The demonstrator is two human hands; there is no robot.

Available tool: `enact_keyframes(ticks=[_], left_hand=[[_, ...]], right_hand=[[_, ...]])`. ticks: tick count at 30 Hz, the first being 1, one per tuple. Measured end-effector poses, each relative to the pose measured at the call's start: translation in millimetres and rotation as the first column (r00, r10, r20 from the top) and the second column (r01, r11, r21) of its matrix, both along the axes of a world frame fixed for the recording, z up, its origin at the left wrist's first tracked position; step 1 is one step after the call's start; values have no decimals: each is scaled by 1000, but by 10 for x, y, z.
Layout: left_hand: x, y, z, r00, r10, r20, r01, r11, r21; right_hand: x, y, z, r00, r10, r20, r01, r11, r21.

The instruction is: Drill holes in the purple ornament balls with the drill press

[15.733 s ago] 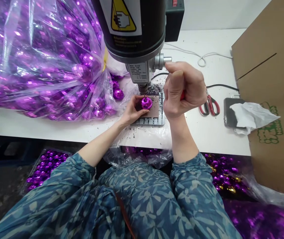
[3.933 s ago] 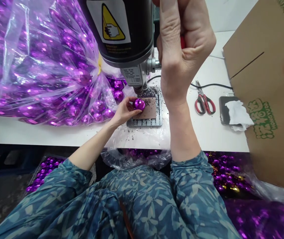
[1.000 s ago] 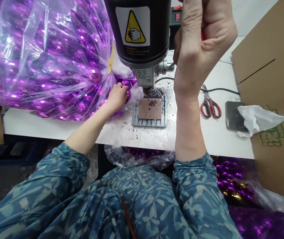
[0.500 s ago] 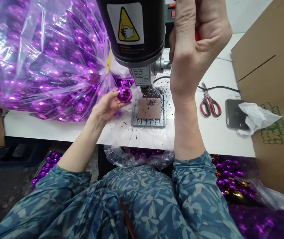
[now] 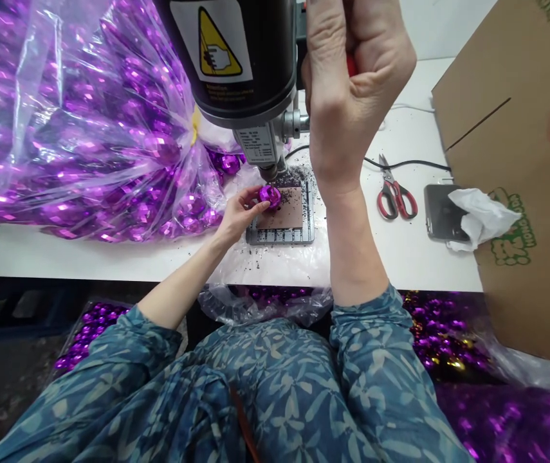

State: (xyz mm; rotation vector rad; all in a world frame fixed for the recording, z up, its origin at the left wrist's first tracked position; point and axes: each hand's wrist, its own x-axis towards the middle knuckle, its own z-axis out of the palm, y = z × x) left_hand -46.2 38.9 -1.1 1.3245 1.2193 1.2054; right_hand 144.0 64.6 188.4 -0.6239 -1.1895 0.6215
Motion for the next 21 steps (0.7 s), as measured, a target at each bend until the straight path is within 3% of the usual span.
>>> enact_keyframes(ticks=[5, 9, 13, 17, 21], left_hand=[[24, 32, -63, 996, -23, -85, 31, 995, 91], [38, 38, -118, 965, 30, -260, 29, 975, 221], [100, 25, -171, 920, 60, -388, 89, 931, 354], [201, -1, -247, 963, -59, -263, 156, 917, 367], [252, -22, -251, 979, -133, -155, 173, 943, 285]], right_hand=[[3, -8, -13, 994, -87, 60, 83, 995, 62], [-65, 32, 27, 973, -228, -42, 232, 954, 191], [-95, 23, 66, 979, -180, -94, 197, 955, 222], [-103, -25, 81, 980, -179, -87, 194, 958, 213], [-130, -32, 67, 968, -244, -60, 251, 941, 225]])
